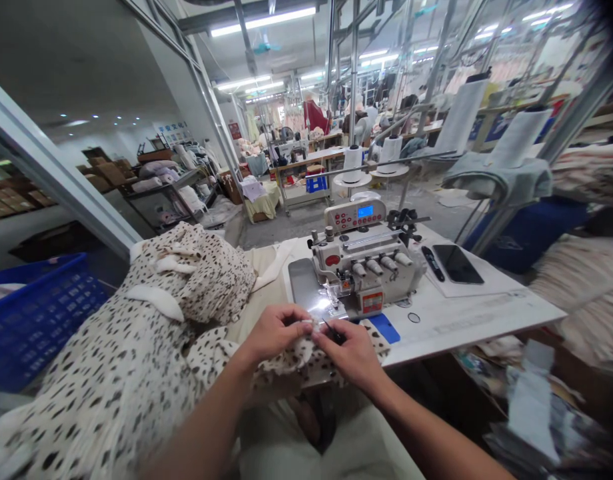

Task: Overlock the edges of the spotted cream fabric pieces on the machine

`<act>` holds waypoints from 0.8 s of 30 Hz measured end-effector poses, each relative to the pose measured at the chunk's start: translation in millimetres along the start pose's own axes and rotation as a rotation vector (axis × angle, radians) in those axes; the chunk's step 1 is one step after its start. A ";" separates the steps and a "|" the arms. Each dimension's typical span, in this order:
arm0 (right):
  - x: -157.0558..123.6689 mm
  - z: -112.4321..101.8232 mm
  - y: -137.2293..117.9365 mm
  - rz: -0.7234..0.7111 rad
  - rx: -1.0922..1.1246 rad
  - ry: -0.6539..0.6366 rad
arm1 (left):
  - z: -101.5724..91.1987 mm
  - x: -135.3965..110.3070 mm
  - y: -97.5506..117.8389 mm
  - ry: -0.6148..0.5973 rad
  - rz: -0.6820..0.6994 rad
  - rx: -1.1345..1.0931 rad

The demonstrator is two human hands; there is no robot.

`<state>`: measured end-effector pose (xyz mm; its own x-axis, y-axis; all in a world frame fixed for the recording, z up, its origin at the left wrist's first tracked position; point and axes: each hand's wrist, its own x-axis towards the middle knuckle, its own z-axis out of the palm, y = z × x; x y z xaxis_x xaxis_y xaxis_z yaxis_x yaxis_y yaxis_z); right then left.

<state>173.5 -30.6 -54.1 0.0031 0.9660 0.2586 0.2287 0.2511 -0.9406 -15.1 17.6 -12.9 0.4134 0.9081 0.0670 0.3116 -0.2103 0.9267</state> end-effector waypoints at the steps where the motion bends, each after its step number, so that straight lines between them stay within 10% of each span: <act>1: -0.4 -0.1 0.0 0.012 -0.008 0.006 | 1.1 0.2 -1.3 0.003 -0.002 -0.005; 14: -2.2 4.2 -2.4 0.046 0.076 0.109 | 18.3 -0.3 -9.2 0.170 -0.085 -0.181; 24: -5.5 -6.1 14.2 0.158 0.187 -0.015 | 21.7 8.5 -0.5 0.075 -0.006 -0.067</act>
<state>182.7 -32.7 -67.6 0.0094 0.9946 0.1031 0.0424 0.1027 -0.9938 6.8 17.5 -20.8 0.3458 0.9343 0.0871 0.2550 -0.1829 0.9495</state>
